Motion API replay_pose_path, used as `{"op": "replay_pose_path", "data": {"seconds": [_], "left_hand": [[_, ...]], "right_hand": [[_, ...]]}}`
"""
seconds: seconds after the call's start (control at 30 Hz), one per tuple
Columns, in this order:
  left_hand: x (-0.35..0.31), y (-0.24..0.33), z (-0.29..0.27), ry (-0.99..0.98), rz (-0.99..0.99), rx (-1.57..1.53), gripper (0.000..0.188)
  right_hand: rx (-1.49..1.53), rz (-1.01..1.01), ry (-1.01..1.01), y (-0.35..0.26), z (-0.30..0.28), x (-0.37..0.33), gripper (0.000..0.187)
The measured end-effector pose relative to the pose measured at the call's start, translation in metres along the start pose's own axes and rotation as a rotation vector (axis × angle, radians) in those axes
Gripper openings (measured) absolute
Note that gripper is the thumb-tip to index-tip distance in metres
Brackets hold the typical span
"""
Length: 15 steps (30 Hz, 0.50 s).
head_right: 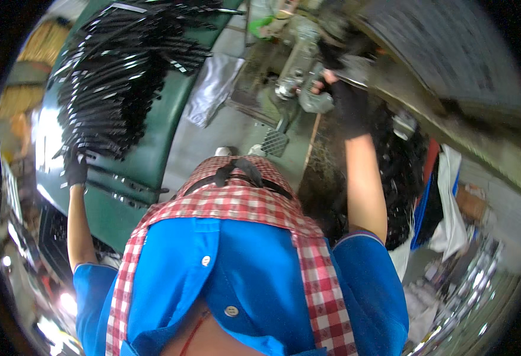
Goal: The person retrieves black broom handles from a blue bin and places them on a green workbench. They then open a white sack and pour small metal parts into a clear container. The person repeatedly inserts a metal part into a broom handle and secures it using a bench-mounted press tool, then places the assembled handle on the workbench.
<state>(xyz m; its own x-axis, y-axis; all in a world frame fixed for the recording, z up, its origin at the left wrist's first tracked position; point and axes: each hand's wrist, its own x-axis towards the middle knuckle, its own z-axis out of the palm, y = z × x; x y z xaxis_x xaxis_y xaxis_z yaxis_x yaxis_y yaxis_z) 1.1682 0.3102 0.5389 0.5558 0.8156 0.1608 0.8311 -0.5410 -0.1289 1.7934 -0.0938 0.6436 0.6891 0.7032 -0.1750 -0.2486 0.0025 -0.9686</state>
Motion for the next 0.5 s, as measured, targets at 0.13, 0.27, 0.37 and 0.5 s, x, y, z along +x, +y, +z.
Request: {"op": "replay_pose_path", "data": {"seconds": [0.13,0.27,0.37,0.5], "left_hand": [[0.031,0.007,-0.004,-0.104,0.078,-0.018,0.043],[0.031,-0.023,0.003,-0.101,0.115,-0.133,0.035],[0.040,-0.029,-0.008,0.051,0.095,-0.232,0.033],[0.069,-0.099,-0.002,0.273,0.022,-0.248,0.029]], "right_hand": [[-0.218,0.064,0.044,-0.034,0.025,-0.021,0.023],[-0.329,-0.073,-0.038,-0.030,0.024,-0.018,0.023],[-0.213,-0.025,0.096,-0.013,0.012,-0.010,0.022],[-0.220,-0.141,0.217,0.064,-0.027,0.020,0.012]]}}
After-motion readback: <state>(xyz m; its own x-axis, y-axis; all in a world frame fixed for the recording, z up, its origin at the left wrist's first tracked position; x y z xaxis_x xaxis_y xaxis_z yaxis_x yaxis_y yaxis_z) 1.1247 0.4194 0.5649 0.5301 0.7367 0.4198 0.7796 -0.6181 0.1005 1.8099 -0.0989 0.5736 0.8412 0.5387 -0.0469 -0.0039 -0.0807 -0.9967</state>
